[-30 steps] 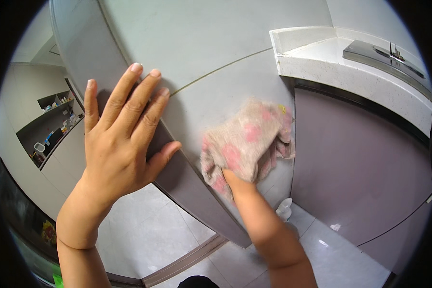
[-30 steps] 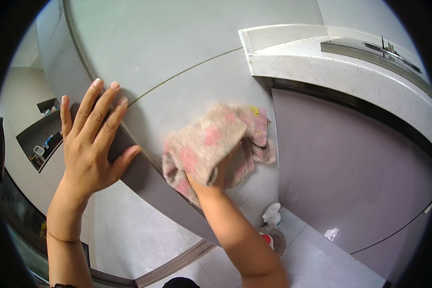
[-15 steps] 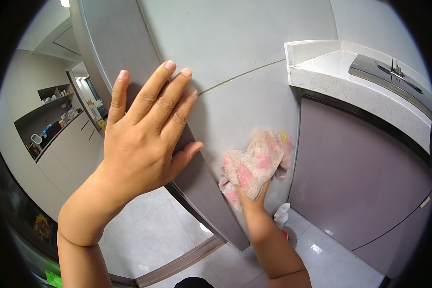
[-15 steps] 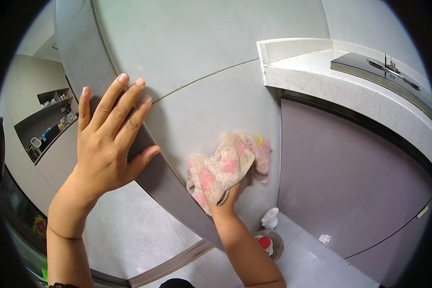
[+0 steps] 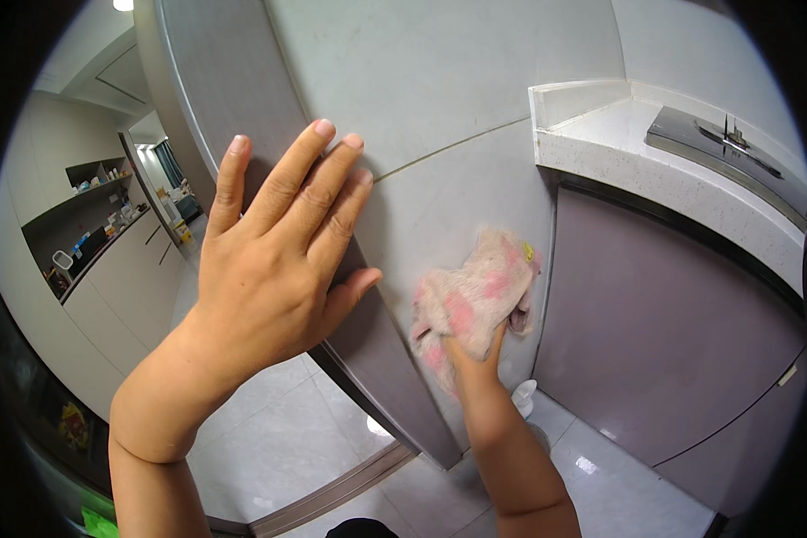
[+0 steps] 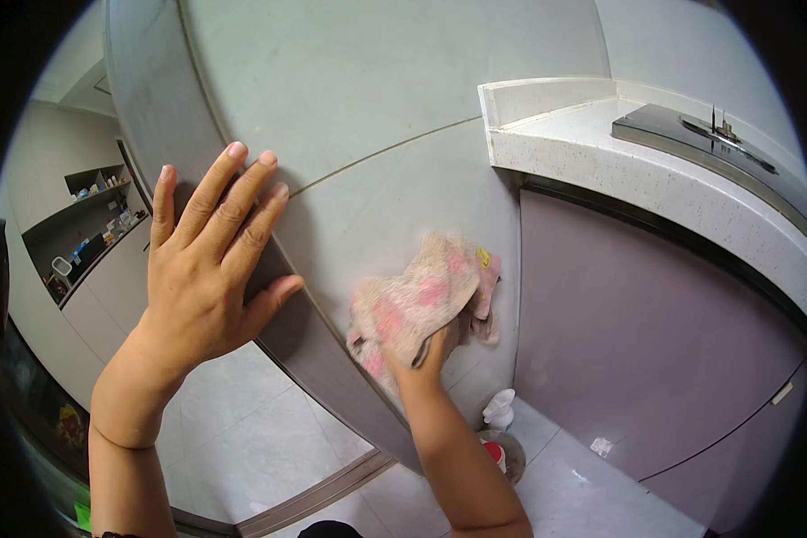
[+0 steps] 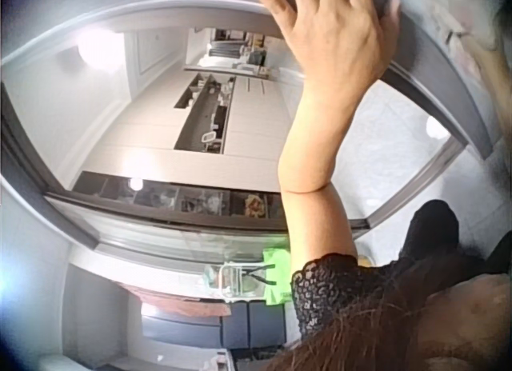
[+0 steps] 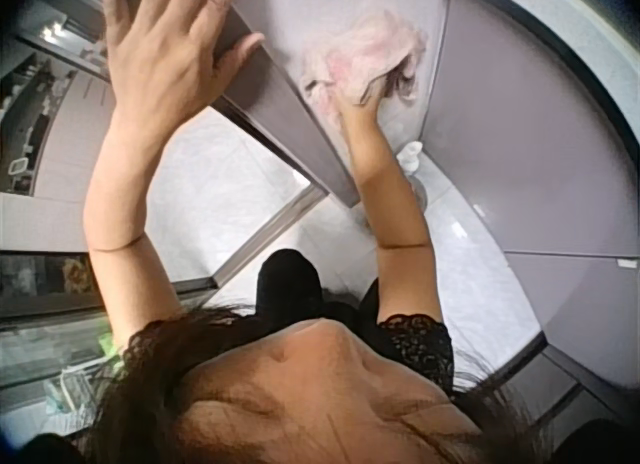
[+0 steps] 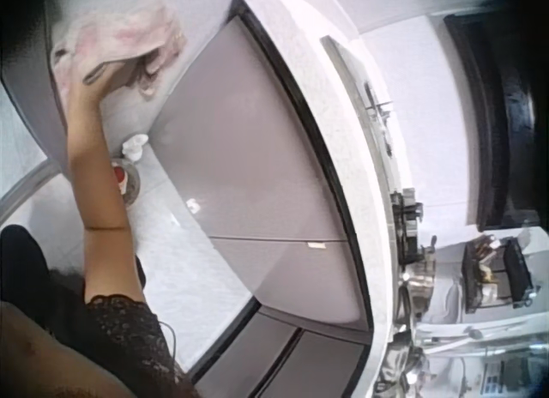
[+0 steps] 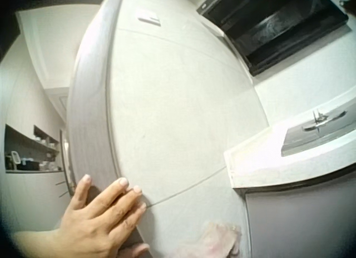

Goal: The person wipes a vertical wall surface with a cloth, moving from upper sections down to the baseboard and corner. They repeatedly rub the wall and the junction with the floor, occasionally folding the cloth to use a clean side.

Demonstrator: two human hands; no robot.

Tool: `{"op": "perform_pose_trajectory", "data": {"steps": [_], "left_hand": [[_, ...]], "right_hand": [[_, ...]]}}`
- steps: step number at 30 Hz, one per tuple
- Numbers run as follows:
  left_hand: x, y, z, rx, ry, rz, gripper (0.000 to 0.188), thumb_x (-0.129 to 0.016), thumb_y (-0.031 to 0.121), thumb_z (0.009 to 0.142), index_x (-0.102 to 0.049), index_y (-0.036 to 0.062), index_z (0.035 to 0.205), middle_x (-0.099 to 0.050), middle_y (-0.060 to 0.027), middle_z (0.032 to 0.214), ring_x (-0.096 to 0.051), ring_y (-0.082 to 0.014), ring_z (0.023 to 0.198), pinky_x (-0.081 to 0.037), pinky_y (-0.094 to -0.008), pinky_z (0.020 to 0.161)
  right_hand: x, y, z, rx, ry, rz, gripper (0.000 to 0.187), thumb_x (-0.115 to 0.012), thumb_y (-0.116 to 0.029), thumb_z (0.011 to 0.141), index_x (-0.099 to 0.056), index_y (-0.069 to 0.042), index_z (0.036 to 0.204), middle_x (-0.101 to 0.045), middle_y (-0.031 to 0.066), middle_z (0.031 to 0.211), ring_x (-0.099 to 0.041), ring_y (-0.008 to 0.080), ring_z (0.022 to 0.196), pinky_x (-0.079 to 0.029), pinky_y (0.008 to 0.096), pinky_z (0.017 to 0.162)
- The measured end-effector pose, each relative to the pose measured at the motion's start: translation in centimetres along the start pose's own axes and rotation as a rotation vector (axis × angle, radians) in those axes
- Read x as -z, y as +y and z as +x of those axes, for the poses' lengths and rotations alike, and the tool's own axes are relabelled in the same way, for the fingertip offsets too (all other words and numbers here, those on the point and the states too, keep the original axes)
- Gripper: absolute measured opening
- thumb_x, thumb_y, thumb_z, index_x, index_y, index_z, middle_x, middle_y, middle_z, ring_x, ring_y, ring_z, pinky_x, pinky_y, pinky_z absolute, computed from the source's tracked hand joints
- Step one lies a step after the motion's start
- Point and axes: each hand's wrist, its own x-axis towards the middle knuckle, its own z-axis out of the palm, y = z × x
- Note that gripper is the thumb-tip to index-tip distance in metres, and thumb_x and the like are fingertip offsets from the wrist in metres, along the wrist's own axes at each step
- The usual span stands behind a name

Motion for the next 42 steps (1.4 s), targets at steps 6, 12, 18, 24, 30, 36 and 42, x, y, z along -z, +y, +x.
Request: {"op": "perform_pose_trajectory", "data": {"steps": [6, 12, 18, 24, 30, 36, 42], "left_hand": [[0.2, 0.0, 0.0, 0.007, -0.01, -0.007, 0.063, -0.078, 0.033, 0.073, -0.061, 0.0049, 0.126, -0.052, -0.0115, 0.145, -0.041, -0.0318, 0.141, -0.009, -0.0544, 0.121], [0.2, -0.2, -0.1, 0.004, -0.028, 0.007, 0.063, -0.077, 0.034, 0.074, -0.06, 0.0047, 0.127, -0.052, -0.0116, 0.145, -0.041, -0.0319, 0.142, -0.008, -0.0546, 0.121], [0.1, 0.0, 0.0, -0.001, -0.012, 0.009, 0.064, -0.076, 0.036, 0.075, -0.06, 0.0047, 0.129, -0.052, -0.0118, 0.145, -0.04, -0.0323, 0.142, -0.007, -0.0547, 0.121], [-0.3, -0.1, -0.4, -0.007, -0.018, 0.006, 0.064, -0.075, 0.038, 0.076, -0.06, 0.0042, 0.128, -0.052, -0.0125, 0.145, -0.041, -0.033, 0.141, -0.007, -0.0547, 0.12], [0.1, -0.1, 0.1, -0.016, -0.019, -0.001, 0.065, -0.076, 0.037, 0.075, -0.059, 0.004, 0.129, -0.052, -0.013, 0.145, -0.041, -0.0335, 0.141, -0.008, -0.0548, 0.12], [0.1, -0.2, 0.1, -0.011, -0.025, 0.001, 0.066, -0.076, 0.037, 0.075, -0.059, 0.0038, 0.129, -0.052, -0.0133, 0.145, -0.041, -0.034, 0.141, -0.008, -0.0554, 0.12], [0.0, 0.0, 0.1, -0.006, -0.022, 0.002, 0.066, -0.076, 0.037, 0.075, -0.059, 0.0039, 0.13, -0.051, -0.0135, 0.145, -0.041, -0.0344, 0.141, -0.007, -0.0564, 0.12]], "right_hand": [[0.2, -0.5, 0.3, -0.016, -0.017, 0.052, 0.054, -0.081, -0.015, 0.075, -0.057, 0.0, 0.121, -0.062, 0.017, 0.118, -0.061, 0.0326, 0.11, -0.048, 0.0424, 0.095], [0.1, -1.4, 1.8, -0.091, -0.16, 0.012, 0.069, -0.083, -0.02, 0.072, -0.051, -0.001, 0.13, -0.056, 0.018, 0.127, -0.054, 0.0325, 0.119, -0.043, 0.0431, 0.102], [-0.8, 1.0, 3.1, 0.234, -0.162, -0.065, 0.083, -0.085, -0.022, 0.068, -0.043, -0.001, 0.137, -0.051, 0.0204, 0.13, -0.047, 0.035, 0.126, -0.031, 0.0476, 0.111], [-1.0, -2.8, 2.9, 0.328, -0.132, -0.224, 0.065, -0.079, -0.018, 0.075, -0.05, 0.0, 0.131, -0.057, 0.0175, 0.127, -0.055, 0.0336, 0.118, -0.042, 0.0438, 0.103], [0.2, -2.4, 5.9, 0.301, -0.144, -0.285, 0.04, -0.071, -0.013, 0.082, -0.059, 0.001, 0.118, -0.063, 0.0174, 0.118, -0.059, 0.0337, 0.112, -0.043, 0.0427, 0.102], [-0.3, -1.2, 10.4, 0.147, -0.037, -0.08, 0.08, -0.083, -0.024, 0.07, -0.044, 0.002, 0.135, -0.049, 0.0209, 0.131, -0.048, 0.0351, 0.124, -0.036, 0.0434, 0.108], [0.8, -1.3, 11.5, 0.145, -0.093, -0.015, 0.055, -0.077, -0.019, 0.076, -0.054, 0.0, 0.122, -0.056, 0.0167, 0.122, -0.053, 0.0349, 0.119, -0.04, 0.0422, 0.104]]}}
